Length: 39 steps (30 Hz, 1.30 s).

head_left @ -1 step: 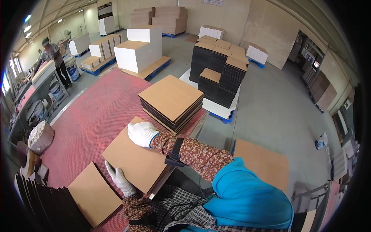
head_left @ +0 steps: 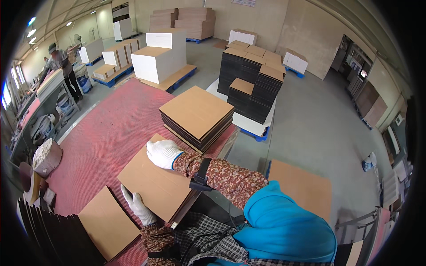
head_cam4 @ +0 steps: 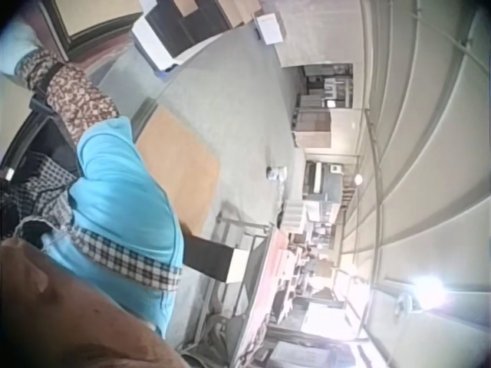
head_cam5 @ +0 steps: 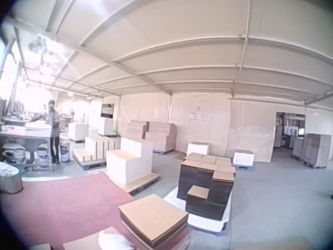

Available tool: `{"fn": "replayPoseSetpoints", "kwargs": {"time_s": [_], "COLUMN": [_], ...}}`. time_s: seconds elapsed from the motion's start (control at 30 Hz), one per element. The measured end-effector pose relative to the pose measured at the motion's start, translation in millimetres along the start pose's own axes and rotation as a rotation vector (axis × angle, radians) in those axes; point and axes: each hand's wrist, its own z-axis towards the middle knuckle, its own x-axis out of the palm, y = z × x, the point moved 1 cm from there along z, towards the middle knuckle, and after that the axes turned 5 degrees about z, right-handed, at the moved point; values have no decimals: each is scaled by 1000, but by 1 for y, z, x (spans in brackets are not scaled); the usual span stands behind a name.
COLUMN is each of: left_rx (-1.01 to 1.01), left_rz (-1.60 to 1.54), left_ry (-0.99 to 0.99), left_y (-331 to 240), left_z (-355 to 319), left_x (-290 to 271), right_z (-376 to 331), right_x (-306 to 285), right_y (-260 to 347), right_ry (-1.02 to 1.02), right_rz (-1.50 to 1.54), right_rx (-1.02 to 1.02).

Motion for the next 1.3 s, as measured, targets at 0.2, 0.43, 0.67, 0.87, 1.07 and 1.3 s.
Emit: {"fn": "replayPoseSetpoints", "kwargs": {"time_s": [0.2,0.43,0.67,0.87,1.07,1.3], "left_rx": [-333,-188,176,-172,-401,-554], "left_rz": [-566,-313,139,-239,-494,-677], "left_ry": [-35,-86,-56,-37,-48,-64], "left_y": [6,-17,-8,-33,-24,-59], "left_z": [0,7,7,8,-1,21], "left_x": [3,-1,-6,-3,-8,-18], "right_z": [1,0,4,-1,0,-4], "right_x": [-3,-4,1,-1,-16,-22], "right_y": [2,1,0,-2,13,9], "right_ry": [0,28,21,29,127,110], "right_rz": [19,18,23,-20,59,-63], "right_rx": [-12,9,21,10,37,19]}}
